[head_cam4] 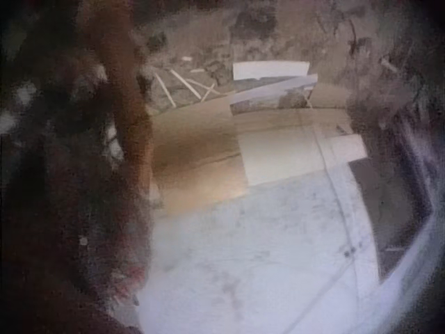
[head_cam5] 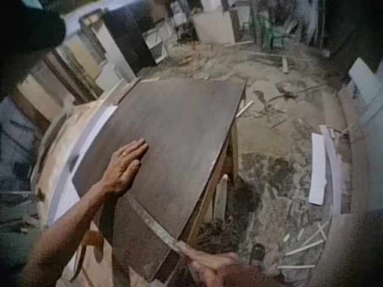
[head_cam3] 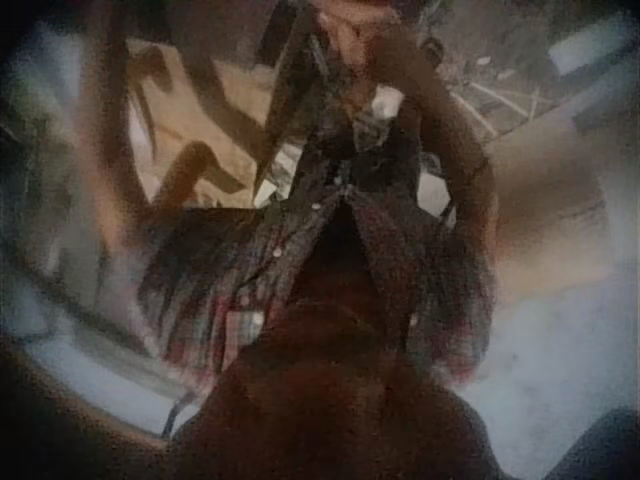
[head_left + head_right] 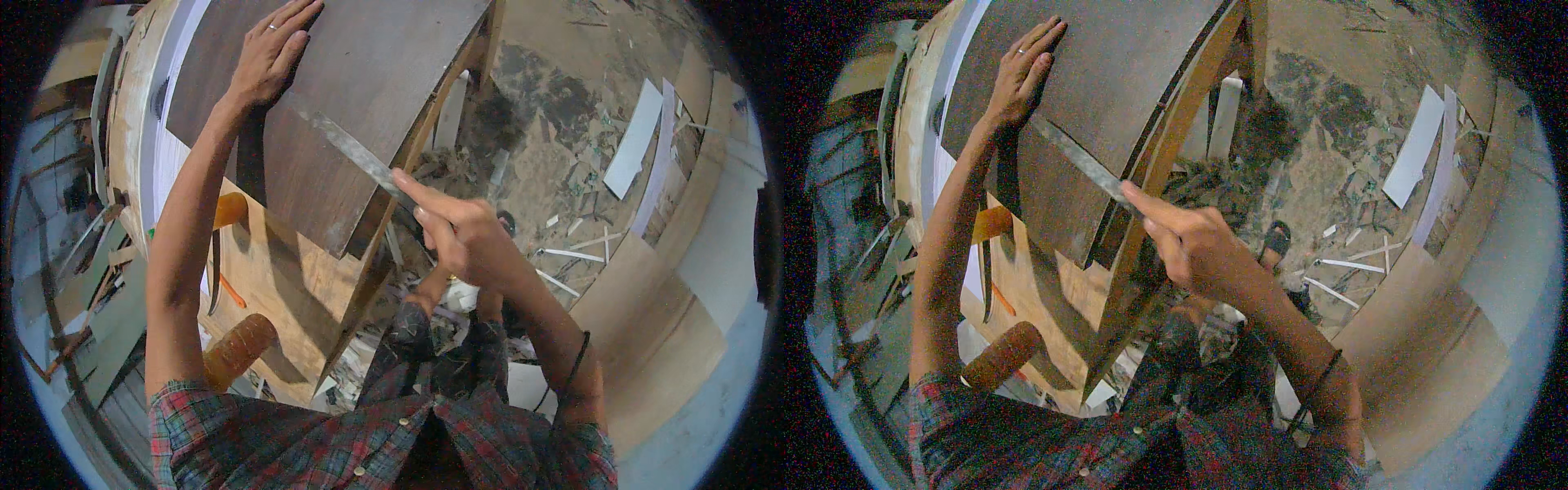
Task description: The person measures and marks a large rectangular board using a metal ruler and a red utility knife. They then apply a yellow adhesive from a bottle onto the board's edge using a small card as a spreader. The person works in a cluttered workshop environment.
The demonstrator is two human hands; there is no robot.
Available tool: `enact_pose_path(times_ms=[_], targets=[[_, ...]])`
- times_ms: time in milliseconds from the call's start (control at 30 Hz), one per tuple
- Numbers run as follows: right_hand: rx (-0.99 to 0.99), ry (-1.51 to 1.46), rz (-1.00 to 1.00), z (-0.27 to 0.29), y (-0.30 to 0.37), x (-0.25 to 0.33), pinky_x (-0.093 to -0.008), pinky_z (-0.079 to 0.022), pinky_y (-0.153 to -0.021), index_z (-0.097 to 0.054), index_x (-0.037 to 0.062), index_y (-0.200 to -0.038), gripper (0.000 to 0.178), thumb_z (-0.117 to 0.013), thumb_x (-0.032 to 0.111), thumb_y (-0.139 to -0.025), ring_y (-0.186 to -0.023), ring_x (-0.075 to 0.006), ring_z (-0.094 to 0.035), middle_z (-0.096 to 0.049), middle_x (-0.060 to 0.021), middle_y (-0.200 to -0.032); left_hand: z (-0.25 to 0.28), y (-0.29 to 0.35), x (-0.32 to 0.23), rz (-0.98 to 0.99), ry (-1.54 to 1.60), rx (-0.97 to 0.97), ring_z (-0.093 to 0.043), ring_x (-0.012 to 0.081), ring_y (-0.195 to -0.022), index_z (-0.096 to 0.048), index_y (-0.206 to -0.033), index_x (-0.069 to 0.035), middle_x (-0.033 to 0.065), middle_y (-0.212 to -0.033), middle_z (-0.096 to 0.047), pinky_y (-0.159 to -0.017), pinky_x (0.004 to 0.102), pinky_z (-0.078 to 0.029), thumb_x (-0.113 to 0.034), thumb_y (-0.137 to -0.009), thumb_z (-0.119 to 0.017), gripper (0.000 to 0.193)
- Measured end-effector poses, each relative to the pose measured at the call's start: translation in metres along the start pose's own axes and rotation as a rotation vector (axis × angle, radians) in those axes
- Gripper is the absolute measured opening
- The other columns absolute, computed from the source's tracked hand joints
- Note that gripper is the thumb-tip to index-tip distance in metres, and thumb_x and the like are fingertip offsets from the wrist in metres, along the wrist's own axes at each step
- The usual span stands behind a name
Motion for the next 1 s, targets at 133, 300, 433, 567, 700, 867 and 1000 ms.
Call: enact_pose_path(times_ms=[133,300,433,567,700,867,1000], targets=[[-0.174,0.061,0.115,0.022,0.032,-0.003,-0.0300,-0.051,-0.065,-0.052,0.0075,-0.145,0.045,-0.049,0.011,-0.100,-0.065,-0.0118,-0.058,-0.070,-0.0134,-0.094,0.003,0.010,-0.003,0.010,0.007,-0.016,-0.041,0.0334,-0.142,-0.053,-0.144,-0.009,0.0129,-0.153,-0.047,-0.119,0.0433,-0.028,-0.026,-0.103,-0.042,0.046],[-0.134,-0.017,0.013,0.011,0.062,-0.017,-0.0293,-0.051,-0.065,-0.051,0.0102,-0.146,0.045,-0.051,0.012,-0.101,-0.064,-0.0114,-0.056,-0.069,-0.0124,-0.093,0.005,0.013,-0.007,0.007,-0.009,-0.035,-0.040,0.0330,-0.143,-0.053,-0.144,-0.009,0.0124,-0.153,-0.046,-0.119,0.0433,-0.027,-0.025,-0.103,-0.042,0.045],[0.018,0.050,0.039,-0.041,0.006,0.014,-0.0286,-0.053,-0.075,-0.050,0.0085,-0.146,0.046,-0.051,0.009,-0.100,-0.078,-0.0109,-0.062,-0.071,-0.0142,-0.110,-0.001,0.008,0.004,-0.010,0.006,-0.035,-0.039,0.0328,-0.144,-0.053,-0.143,-0.009,0.0127,-0.153,-0.046,-0.119,0.0431,-0.028,-0.027,-0.102,-0.047,0.046],[-0.067,0.051,-0.060,-0.021,0.043,-0.005,-0.0401,-0.055,-0.077,-0.051,0.0108,-0.145,0.043,-0.049,0.014,-0.102,-0.084,-0.0258,-0.071,-0.071,-0.0198,-0.109,0.002,0.011,-0.001,0.207,0.007,0.140,-0.027,0.0356,-0.149,-0.046,-0.148,-0.006,0.0167,-0.158,-0.037,-0.122,0.0477,-0.017,-0.032,-0.106,-0.038,0.050],[-0.180,0.073,0.119,-0.019,0.070,-0.010,-0.0402,-0.054,-0.076,-0.052,0.0139,-0.145,0.044,-0.049,0.011,-0.100,-0.086,-0.0282,-0.070,-0.067,-0.0230,-0.111,0.012,0.023,-0.006,0.223,-0.021,0.111,-0.029,0.0355,-0.148,-0.048,-0.147,-0.007,0.0165,-0.157,-0.039,-0.121,0.0481,-0.019,-0.032,-0.105,-0.037,0.050],[0.014,0.001,-0.106,-0.058,0.021,0.012,-0.0397,-0.054,-0.079,-0.055,0.0080,-0.141,0.042,-0.051,0.008,-0.099,-0.088,-0.0268,-0.070,-0.064,-0.0247,-0.121,0.000,0.015,0.002,0.167,-0.028,0.121,-0.029,0.0351,-0.148,-0.048,-0.147,-0.006,0.0164,-0.157,-0.039,-0.121,0.0484,-0.019,-0.031,-0.106,-0.037,0.049],[-0.248,0.127,0.138,-0.019,0.060,0.001,-0.0415,-0.054,-0.069,-0.055,0.0097,-0.141,0.042,-0.053,0.012,-0.100,-0.068,-0.0279,-0.068,-0.066,-0.0254,-0.110,0.010,0.021,-0.005,0.210,-0.008,0.089,-0.031,0.0357,-0.147,-0.049,-0.146,-0.006,0.0173,-0.156,-0.040,-0.120,0.0478,-0.020,-0.031,-0.106,-0.037,0.049]])
Point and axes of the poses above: each hand's wrist, its own y-axis away from the middle knuckle, its own z-axis out of the back of the hand, x = y × z, the point moved 10 cm from there along -y, towards the middle knuckle
